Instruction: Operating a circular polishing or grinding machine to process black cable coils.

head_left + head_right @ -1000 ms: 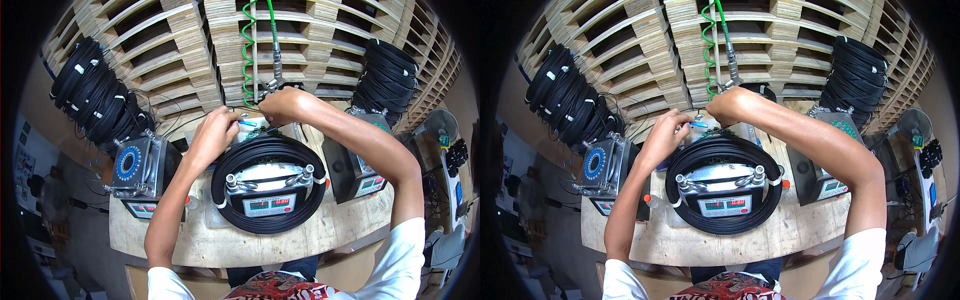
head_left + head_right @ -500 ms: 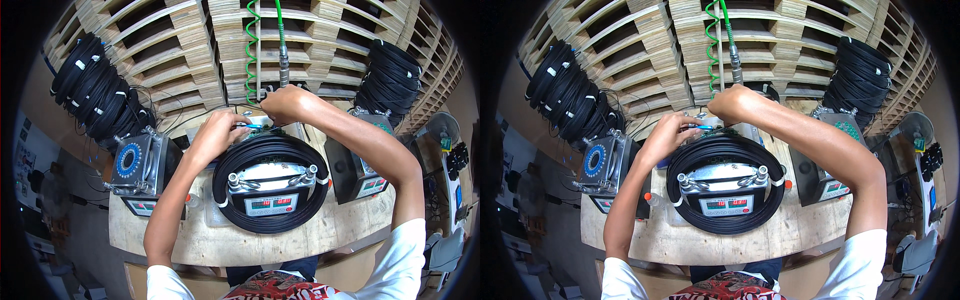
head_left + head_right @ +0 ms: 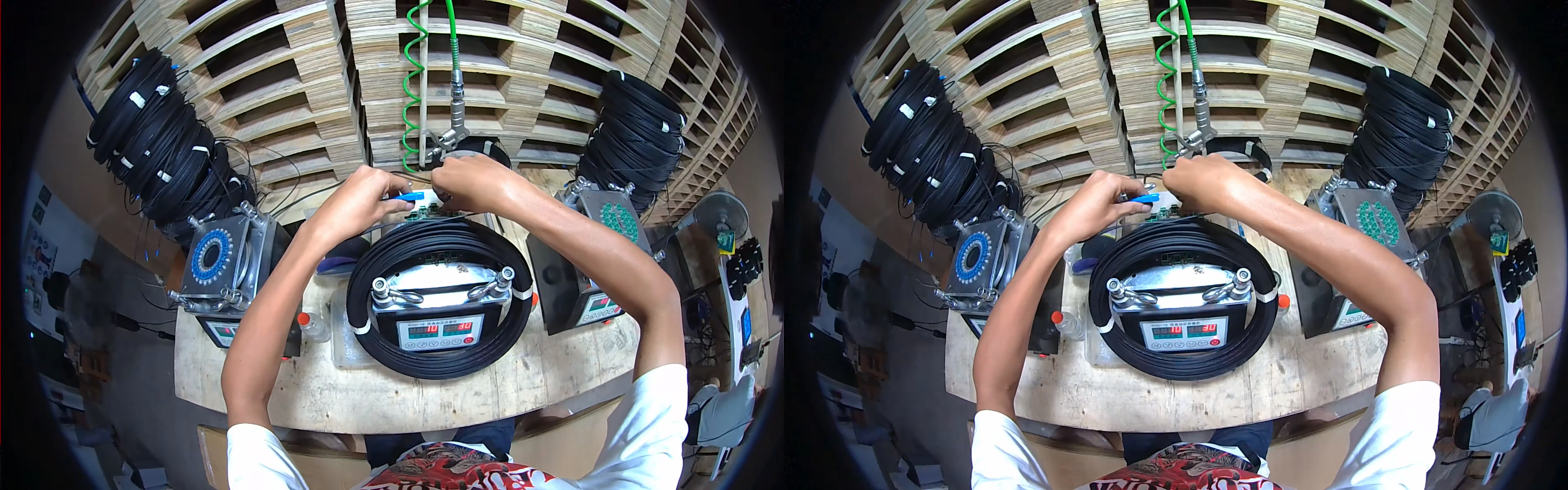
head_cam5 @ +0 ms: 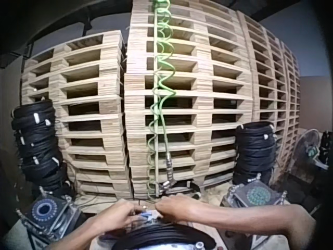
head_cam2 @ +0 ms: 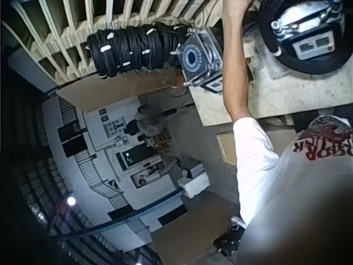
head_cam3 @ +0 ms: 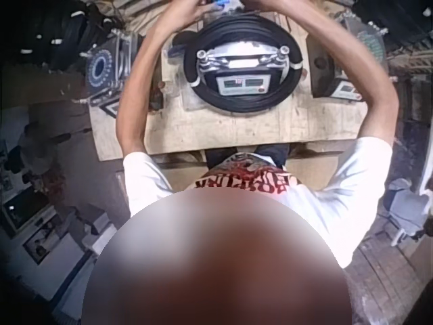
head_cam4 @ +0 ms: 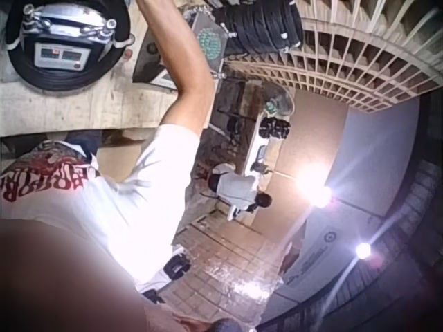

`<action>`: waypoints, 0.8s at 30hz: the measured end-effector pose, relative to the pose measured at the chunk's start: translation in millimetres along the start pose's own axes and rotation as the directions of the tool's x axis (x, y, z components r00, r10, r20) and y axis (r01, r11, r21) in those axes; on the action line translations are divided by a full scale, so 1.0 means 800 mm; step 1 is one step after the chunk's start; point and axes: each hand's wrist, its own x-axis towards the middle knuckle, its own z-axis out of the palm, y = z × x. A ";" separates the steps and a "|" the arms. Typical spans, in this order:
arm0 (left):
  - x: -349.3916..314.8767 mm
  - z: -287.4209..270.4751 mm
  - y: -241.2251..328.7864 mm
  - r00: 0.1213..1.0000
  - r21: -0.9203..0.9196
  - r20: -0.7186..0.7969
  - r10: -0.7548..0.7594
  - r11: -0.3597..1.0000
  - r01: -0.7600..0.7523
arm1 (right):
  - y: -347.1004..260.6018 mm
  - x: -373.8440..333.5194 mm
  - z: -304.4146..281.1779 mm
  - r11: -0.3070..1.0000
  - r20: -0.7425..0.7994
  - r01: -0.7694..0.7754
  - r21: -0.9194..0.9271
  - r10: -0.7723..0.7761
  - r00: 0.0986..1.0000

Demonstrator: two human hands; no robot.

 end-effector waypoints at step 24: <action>0.034 -0.008 0.004 0.966 0.237 0.168 0.197 0.943 -0.234 | 0.020 -0.012 0.028 0.900 -0.008 -0.100 0.423 0.114 0.993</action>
